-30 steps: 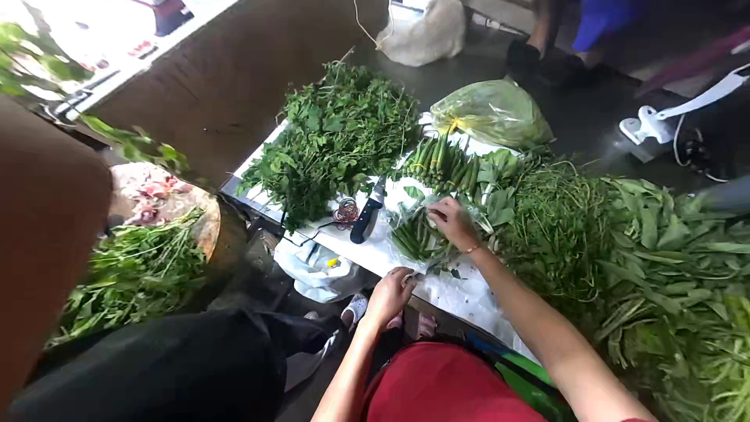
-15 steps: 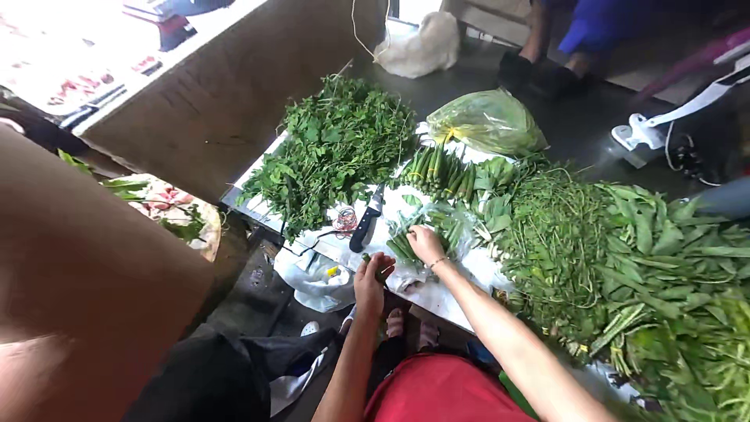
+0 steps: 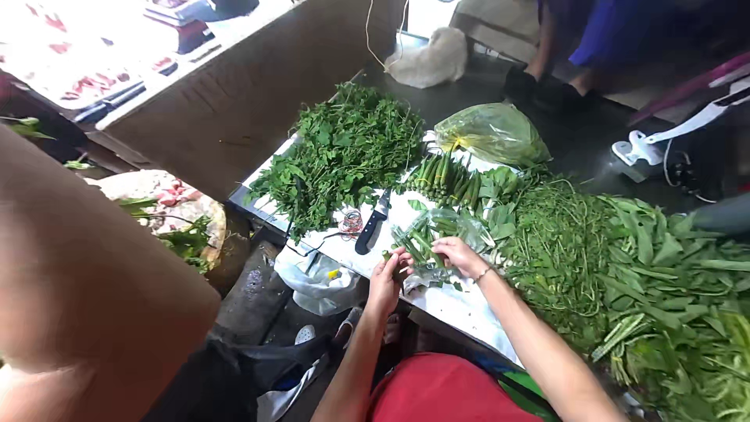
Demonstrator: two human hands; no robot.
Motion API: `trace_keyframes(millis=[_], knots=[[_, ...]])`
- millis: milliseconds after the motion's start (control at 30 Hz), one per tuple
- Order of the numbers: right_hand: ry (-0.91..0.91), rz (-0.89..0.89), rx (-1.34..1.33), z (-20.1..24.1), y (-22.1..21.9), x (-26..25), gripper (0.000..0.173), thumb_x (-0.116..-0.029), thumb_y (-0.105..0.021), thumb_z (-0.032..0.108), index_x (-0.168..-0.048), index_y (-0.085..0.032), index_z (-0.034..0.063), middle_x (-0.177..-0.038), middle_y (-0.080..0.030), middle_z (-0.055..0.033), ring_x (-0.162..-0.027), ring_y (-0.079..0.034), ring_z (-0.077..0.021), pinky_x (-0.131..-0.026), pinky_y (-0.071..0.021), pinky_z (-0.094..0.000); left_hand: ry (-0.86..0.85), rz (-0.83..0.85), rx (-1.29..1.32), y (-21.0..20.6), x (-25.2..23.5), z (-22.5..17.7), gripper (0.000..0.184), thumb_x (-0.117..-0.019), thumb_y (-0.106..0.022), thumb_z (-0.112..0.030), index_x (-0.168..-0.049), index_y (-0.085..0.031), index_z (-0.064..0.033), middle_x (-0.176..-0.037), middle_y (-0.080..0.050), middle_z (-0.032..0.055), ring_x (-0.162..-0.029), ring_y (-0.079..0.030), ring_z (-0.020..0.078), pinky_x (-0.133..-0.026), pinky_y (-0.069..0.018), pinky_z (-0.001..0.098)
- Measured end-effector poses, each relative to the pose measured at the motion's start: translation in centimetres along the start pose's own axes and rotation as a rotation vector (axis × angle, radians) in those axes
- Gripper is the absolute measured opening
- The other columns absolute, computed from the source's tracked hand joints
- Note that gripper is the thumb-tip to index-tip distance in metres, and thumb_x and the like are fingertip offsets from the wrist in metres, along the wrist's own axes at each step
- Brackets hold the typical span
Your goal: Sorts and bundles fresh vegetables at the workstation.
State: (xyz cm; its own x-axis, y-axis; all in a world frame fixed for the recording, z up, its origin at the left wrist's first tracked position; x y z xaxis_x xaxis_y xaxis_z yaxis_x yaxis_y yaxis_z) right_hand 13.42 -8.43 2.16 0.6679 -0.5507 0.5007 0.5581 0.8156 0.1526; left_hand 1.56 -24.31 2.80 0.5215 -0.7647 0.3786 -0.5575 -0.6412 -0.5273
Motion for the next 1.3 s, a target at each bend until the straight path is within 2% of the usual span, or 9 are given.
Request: trace_keyframes(millis=[100,400,533,633,733,833,1000,1167,1300], knots=[[0.066,0.059,-0.305,-0.7,-0.9,3.6,0.027,-0.1049,-0.049,0.009,-0.123,-0.062,-0.0061,-0.1,-0.069,-0.0088,-0.079,-0.066,-0.012,-0.072,-0.0573,-0.0295,0.021,0.082,0.035,-1.6,-0.8,1.4,0.038,-0.1113,-0.032,-0.013,-0.139,-0.049,0.0075,-0.127,-0.066,0.0179,-0.116,-0.065,0.0233,-0.101,-0.0528,0.0401],[0.252,0.065,-0.252,-1.0,-3.5,5.7,0.03,-0.1047,-0.049,0.011,-0.125,-0.066,-0.0042,-0.109,-0.07,-0.0082,-0.084,-0.065,-0.0076,-0.074,-0.0555,-0.0259,0.016,0.267,0.042,-4.0,-1.0,2.0,0.039,-0.1108,-0.028,-0.014,-0.137,-0.05,0.0033,-0.122,-0.068,0.0143,-0.111,-0.066,0.0214,-0.096,-0.055,0.0396],[0.22,0.144,-0.037,-0.7,-4.8,5.3,0.033,-0.1054,-0.052,0.015,-0.13,-0.064,-0.0038,-0.115,-0.069,-0.0123,-0.084,-0.065,-0.0089,-0.075,-0.0554,-0.0264,-0.018,0.193,0.046,-1.6,-0.2,1.6,0.036,-0.1097,-0.026,-0.012,-0.117,-0.059,0.0019,-0.112,-0.071,0.0146,-0.106,-0.069,0.0234,-0.092,-0.057,0.0408],[0.177,0.083,0.269,0.1,-2.4,1.9,0.033,-0.1065,-0.05,0.015,-0.131,-0.066,-0.0007,-0.122,-0.07,-0.018,-0.108,-0.069,-0.0223,-0.099,-0.054,-0.0382,-0.067,0.082,0.033,1.5,0.4,0.6,0.035,-0.11,-0.025,-0.012,-0.116,-0.056,0.003,-0.108,-0.072,0.0163,-0.105,-0.07,0.027,-0.095,-0.0561,0.0439],[0.195,-0.23,0.53,-0.3,1.8,-2.4,0.041,-0.1036,-0.053,0.009,-0.144,-0.056,0.0021,-0.149,-0.053,-0.0212,-0.138,-0.052,-0.0353,-0.116,-0.0406,-0.0521,-0.06,-0.054,0.02,4.6,1.5,-0.2,0.034,-0.1114,-0.024,-0.013,-0.118,-0.053,0.0025,-0.099,-0.072,0.0146,-0.09,-0.073,0.0248,-0.085,-0.0605,0.041],[0.263,-0.451,0.584,1.0,3.3,-3.4,0.043,-0.1004,-0.057,0.006,-0.143,-0.055,-0.0003,-0.15,-0.051,-0.0224,-0.135,-0.053,-0.0397,-0.112,-0.0445,-0.0547,-0.1,-0.088,0.035,6.2,2.2,-0.8,0.033,-0.1114,-0.023,-0.013,-0.119,-0.052,0.0016,-0.095,-0.071,0.0131,-0.083,-0.072,0.0233,-0.078,-0.0616,0.0393],[0.174,0.018,0.774,0.2,-3.9,-4.5,0.029,-0.1035,-0.057,0.019,-0.122,-0.071,0.0021,-0.125,-0.068,-0.0194,-0.119,-0.064,-0.0337,-0.106,-0.0482,-0.0509,-0.088,-0.11,-0.023,6.0,2.9,-0.5,0.03,-0.1104,-0.025,-0.012,-0.121,-0.05,0.0003,-0.092,-0.07,0.0092,-0.08,-0.071,0.0208,-0.077,-0.0617,0.0382],[0.083,0.064,0.847,0.4,-7.4,-4.5,0.039,-0.0973,-0.068,0.03,-0.123,-0.067,0.0011,-0.127,-0.065,-0.0221,-0.12,-0.062,-0.0384,-0.102,-0.048,-0.0588,-0.043,-0.104,-0.031,4.4,2.7,0.0,0.027,-0.1102,-0.03,-0.011,-0.121,-0.051,0.002,-0.091,-0.069,0.0093,-0.082,-0.071,0.0203,-0.079,-0.0611,0.0381],[0.033,0.073,0.955,0.4,-7.7,-2.9,0.04,-0.0956,-0.067,0.02,-0.131,-0.061,0.0032,-0.129,-0.064,-0.0233,-0.122,-0.061,-0.041,-0.1,-0.0485,-0.0606,-0.033,-0.076,-0.012,3.5,2.4,0.0,0.028,-0.1104,-0.029,-0.011,-0.121,-0.052,0.0023,-0.091,-0.07,0.0094,-0.082,-0.071,0.0206,-0.08,-0.0611,0.0382]])
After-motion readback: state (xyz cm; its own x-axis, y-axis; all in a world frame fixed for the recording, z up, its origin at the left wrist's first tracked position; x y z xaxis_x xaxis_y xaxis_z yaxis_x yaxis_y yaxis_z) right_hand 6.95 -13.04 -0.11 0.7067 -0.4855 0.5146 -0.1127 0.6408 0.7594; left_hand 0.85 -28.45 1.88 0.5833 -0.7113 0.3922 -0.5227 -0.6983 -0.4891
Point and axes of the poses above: each hand's wrist, its own x-axis away from the middle knuckle, its own y-axis out of the back of the hand, z = x × y, the point moved 6 cm from there along -x, towards the middle knuckle
